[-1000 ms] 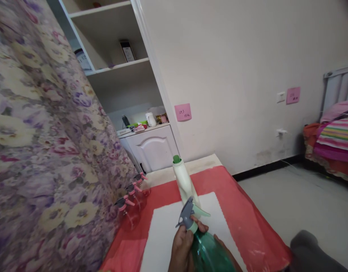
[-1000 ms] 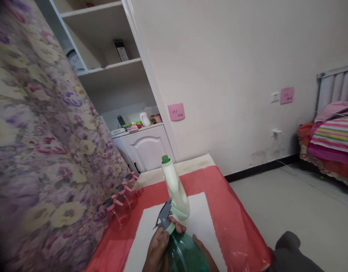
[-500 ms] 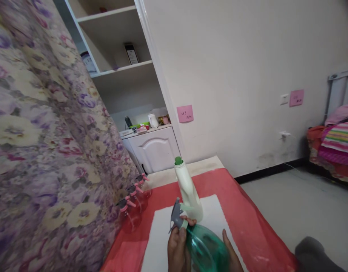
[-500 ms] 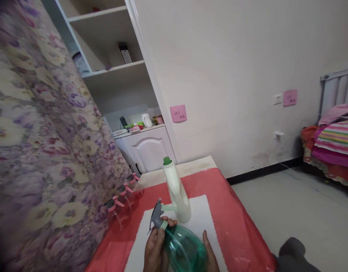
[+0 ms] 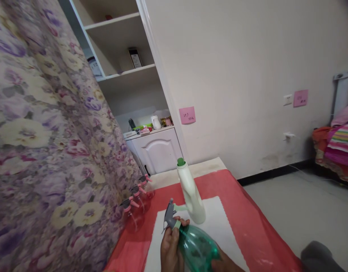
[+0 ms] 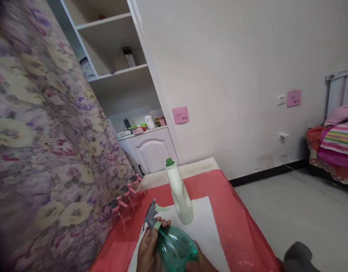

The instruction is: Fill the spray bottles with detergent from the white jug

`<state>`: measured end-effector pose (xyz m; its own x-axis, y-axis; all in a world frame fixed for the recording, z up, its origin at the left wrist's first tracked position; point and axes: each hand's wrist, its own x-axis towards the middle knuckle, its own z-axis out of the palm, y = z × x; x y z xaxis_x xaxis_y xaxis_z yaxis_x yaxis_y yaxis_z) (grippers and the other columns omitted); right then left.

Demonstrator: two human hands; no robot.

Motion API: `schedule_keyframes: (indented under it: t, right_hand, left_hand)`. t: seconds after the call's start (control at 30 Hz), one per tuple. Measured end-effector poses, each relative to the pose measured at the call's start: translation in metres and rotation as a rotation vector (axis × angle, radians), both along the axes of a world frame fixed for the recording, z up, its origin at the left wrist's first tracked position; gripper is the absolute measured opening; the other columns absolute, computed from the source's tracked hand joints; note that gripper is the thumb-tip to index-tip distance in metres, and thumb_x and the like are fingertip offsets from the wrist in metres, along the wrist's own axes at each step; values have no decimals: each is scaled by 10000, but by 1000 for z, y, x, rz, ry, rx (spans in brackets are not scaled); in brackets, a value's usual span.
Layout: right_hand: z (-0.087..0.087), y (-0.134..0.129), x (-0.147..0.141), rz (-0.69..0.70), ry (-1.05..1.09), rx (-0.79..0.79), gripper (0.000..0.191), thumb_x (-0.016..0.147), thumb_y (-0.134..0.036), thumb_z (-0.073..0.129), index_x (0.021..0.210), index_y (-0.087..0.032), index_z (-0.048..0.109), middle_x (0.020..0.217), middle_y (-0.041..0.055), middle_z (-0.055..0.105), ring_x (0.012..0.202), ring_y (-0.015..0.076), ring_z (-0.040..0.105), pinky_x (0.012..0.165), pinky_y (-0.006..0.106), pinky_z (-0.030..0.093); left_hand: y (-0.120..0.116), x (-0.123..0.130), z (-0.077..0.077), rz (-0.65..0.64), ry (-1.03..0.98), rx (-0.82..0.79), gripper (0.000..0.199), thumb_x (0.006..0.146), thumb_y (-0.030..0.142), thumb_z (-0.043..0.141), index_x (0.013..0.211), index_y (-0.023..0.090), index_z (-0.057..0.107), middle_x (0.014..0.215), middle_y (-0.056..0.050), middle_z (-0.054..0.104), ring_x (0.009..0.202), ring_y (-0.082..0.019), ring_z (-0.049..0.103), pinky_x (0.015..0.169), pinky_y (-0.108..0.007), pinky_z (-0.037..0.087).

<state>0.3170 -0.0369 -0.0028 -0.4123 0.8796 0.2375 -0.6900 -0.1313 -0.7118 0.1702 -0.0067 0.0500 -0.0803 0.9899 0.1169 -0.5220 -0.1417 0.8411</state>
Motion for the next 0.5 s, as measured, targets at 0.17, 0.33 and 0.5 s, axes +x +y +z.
schedule_keyframes:
  t: [0.17, 0.33, 0.5]
  right_hand:
    - [-6, 0, 7, -64, -9, 7, 718, 569, -407, 848, 1222, -229, 607, 996, 70, 703, 977, 311, 644, 910, 512, 455]
    - [3, -1, 10, 88, 80, -94, 727, 730, -649, 648, 1282, -182, 579, 1017, 116, 710, 914, 283, 670, 834, 462, 510]
    - [8, 2, 1, 92, 149, -178, 770, 754, -776, 493, 1200, -167, 642, 1004, 120, 732, 932, 304, 677, 795, 445, 527]
  left_hand:
    - [-2, -3, 2, -44, 38, 5, 352, 734, 372, 764, 1008, 163, 691, 1005, -91, 716, 1045, -256, 647, 972, -384, 472]
    - [-6, -1, 11, -183, 29, 10, 313, 743, 368, 753, 981, 170, 703, 968, -93, 723, 1047, -278, 643, 997, -440, 444]
    - [-12, 4, 17, -234, 60, 65, 299, 760, 358, 735, 1002, 186, 701, 987, -86, 719, 1102, -281, 611, 1033, -428, 403]
